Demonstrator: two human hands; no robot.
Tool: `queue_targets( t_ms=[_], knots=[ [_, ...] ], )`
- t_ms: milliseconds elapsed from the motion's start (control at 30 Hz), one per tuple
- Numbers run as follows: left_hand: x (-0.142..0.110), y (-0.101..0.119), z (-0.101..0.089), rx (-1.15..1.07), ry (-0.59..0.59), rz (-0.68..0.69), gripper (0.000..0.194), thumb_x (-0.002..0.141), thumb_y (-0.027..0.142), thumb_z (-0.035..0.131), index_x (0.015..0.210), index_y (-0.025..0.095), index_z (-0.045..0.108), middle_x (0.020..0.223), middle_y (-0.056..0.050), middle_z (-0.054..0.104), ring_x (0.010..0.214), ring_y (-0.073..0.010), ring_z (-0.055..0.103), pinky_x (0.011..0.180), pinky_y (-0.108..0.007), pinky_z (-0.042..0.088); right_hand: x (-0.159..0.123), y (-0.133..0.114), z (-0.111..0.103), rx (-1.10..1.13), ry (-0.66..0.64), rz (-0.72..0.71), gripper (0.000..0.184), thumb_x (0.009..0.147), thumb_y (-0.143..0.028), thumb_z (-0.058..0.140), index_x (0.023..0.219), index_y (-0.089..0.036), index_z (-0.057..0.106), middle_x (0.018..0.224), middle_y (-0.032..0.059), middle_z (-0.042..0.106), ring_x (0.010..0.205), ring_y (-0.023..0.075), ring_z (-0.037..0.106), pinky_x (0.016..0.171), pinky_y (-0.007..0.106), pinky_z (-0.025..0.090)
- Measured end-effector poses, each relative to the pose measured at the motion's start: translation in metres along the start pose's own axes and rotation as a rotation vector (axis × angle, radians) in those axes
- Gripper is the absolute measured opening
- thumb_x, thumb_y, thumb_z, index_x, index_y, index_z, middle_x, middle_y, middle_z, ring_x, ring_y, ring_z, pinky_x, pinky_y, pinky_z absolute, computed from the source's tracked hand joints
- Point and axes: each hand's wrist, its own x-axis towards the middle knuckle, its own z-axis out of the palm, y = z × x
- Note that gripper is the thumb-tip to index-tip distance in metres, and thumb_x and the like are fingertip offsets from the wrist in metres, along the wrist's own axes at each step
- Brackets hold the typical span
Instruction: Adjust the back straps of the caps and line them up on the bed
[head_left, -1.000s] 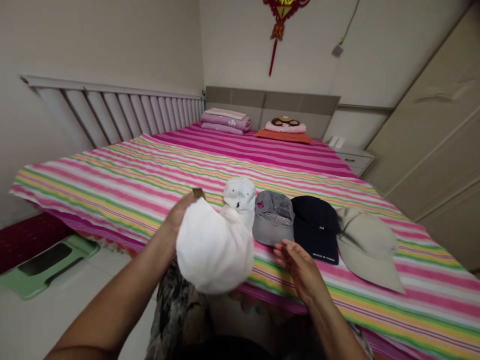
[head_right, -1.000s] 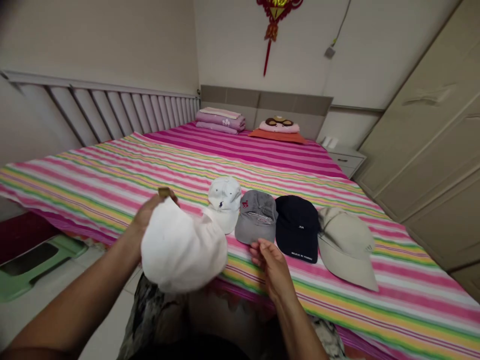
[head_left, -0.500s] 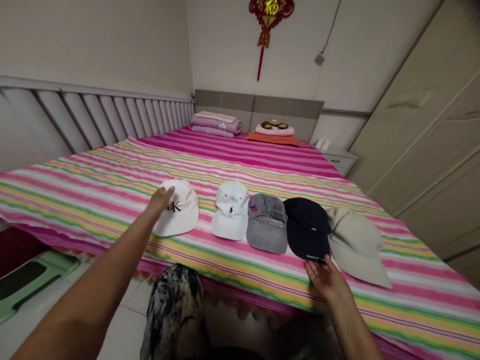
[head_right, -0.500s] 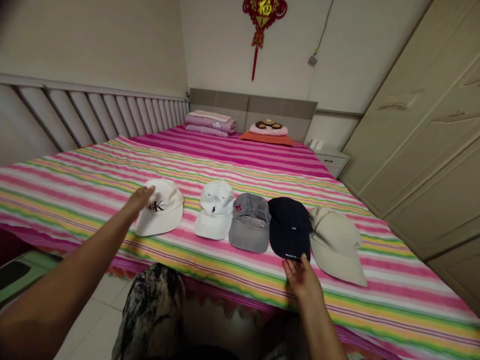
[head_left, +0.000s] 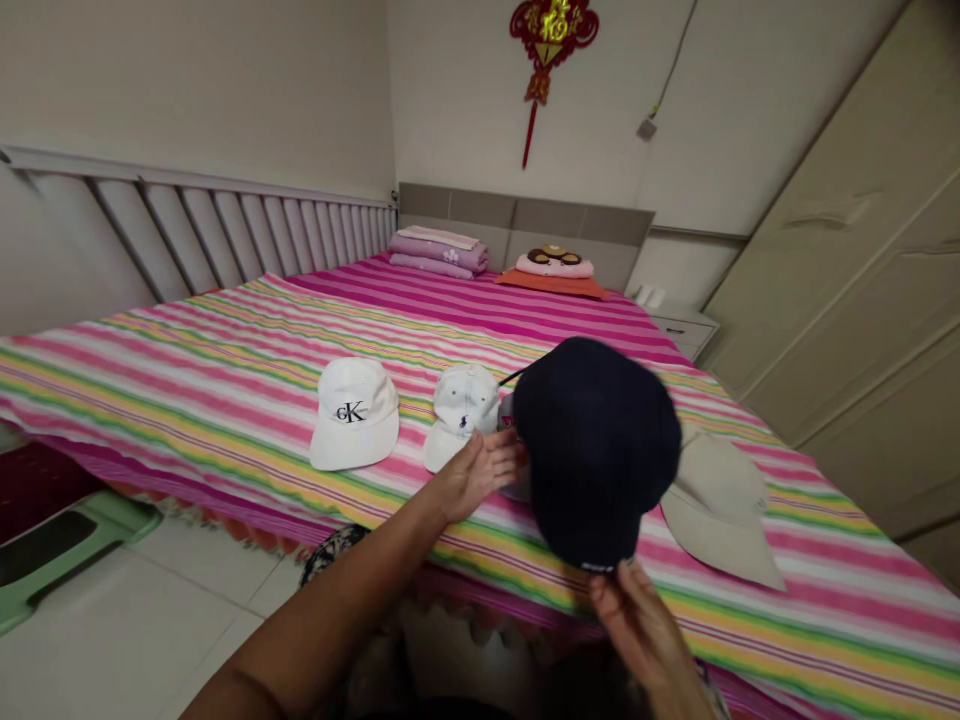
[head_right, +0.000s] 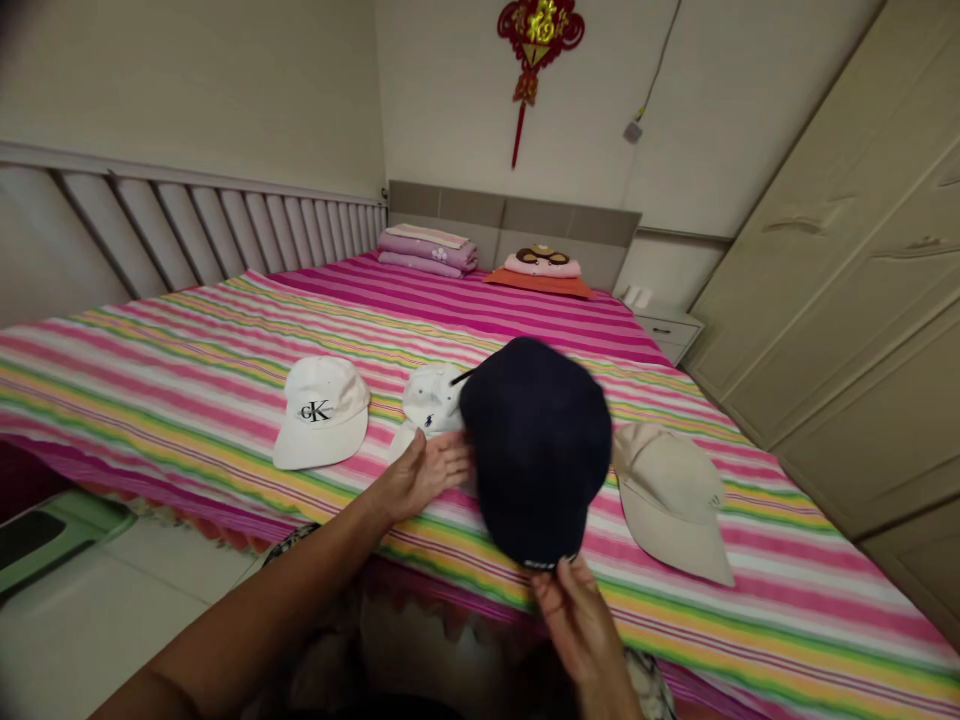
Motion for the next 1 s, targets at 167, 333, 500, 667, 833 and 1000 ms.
queue_targets(
  t_ms=[167, 333, 500, 667, 833, 1000],
  knots=[
    [-0.010, 0.008, 0.023, -0.054, 0.071, 0.054, 0.043, 0.048, 0.017, 0.076, 0.089, 0.016, 0.061, 0.073, -0.002, 0.067, 0.063, -0.0144, 0.062, 0.069, -0.027, 0.047, -0.028, 0.029, -0.016, -0.292, -0.108, 0.168, 0.019, 0.054, -0.023, 0.077, 0.070, -0.020, 0.067, 0.073, 0.0027, 0.067, 0.073, 0.0211, 0.062, 0.067, 0.034, 0.051],
    [-0.034, 0.003, 0.024, 0.000, -0.087, -0.090, 0.039, 0.047, 0.014, 0.074, 0.084, 0.014, 0.063, 0.070, -0.003, 0.066, 0.059, -0.0143, 0.061, 0.060, -0.025, 0.048, -0.021, -0.009, -0.009, -0.541, -0.097, 0.063, 0.028, 0.051, -0.031, 0.077, 0.076, -0.023, 0.069, 0.079, 0.0059, 0.070, 0.081, 0.0258, 0.061, 0.075, 0.036, 0.047],
    [-0.041, -0.005, 0.030, 0.134, -0.226, -0.276, 0.028, 0.049, 0.017, 0.072, 0.075, 0.011, 0.065, 0.064, -0.004, 0.064, 0.054, -0.0124, 0.058, 0.053, -0.021, 0.043, -0.017, -0.040, 0.036, -0.532, -0.317, -0.103, 0.043, 0.067, -0.050, 0.062, 0.099, -0.020, 0.064, 0.094, 0.0086, 0.066, 0.087, 0.0220, 0.059, 0.082, 0.033, 0.042],
    [-0.044, -0.006, 0.035, 0.132, -0.120, -0.264, 0.019, 0.052, 0.025, 0.068, 0.064, 0.011, 0.064, 0.056, -0.002, 0.060, 0.050, -0.0105, 0.053, 0.052, -0.021, 0.039, -0.028, -0.033, 0.073, -0.634, -0.373, -0.031, 0.031, 0.068, -0.047, 0.063, 0.071, -0.017, 0.058, 0.054, -0.0037, 0.051, 0.044, 0.0079, 0.041, 0.045, 0.020, 0.034],
    [-0.049, -0.001, 0.039, 0.294, 0.011, -0.271, 0.021, 0.045, 0.014, 0.071, 0.064, 0.012, 0.063, 0.051, 0.003, 0.055, 0.046, -0.0056, 0.046, 0.049, -0.018, 0.032, -0.029, -0.029, 0.077, -0.709, -0.441, 0.021, 0.035, 0.069, -0.048, 0.062, 0.064, -0.016, 0.049, 0.049, -0.0067, 0.040, 0.039, 0.0045, 0.029, 0.038, 0.017, 0.019],
    [-0.050, -0.005, 0.038, 0.290, -0.018, -0.261, 0.020, 0.047, 0.020, 0.074, 0.058, 0.012, 0.058, 0.047, 0.003, 0.051, 0.042, -0.0052, 0.041, 0.043, -0.018, 0.027, -0.029, -0.029, 0.078, -0.502, -0.474, 0.020, 0.033, 0.071, -0.042, 0.062, 0.057, -0.016, 0.047, 0.043, -0.0079, 0.033, 0.039, 0.0051, 0.025, 0.039, 0.019, 0.019]
  ],
)
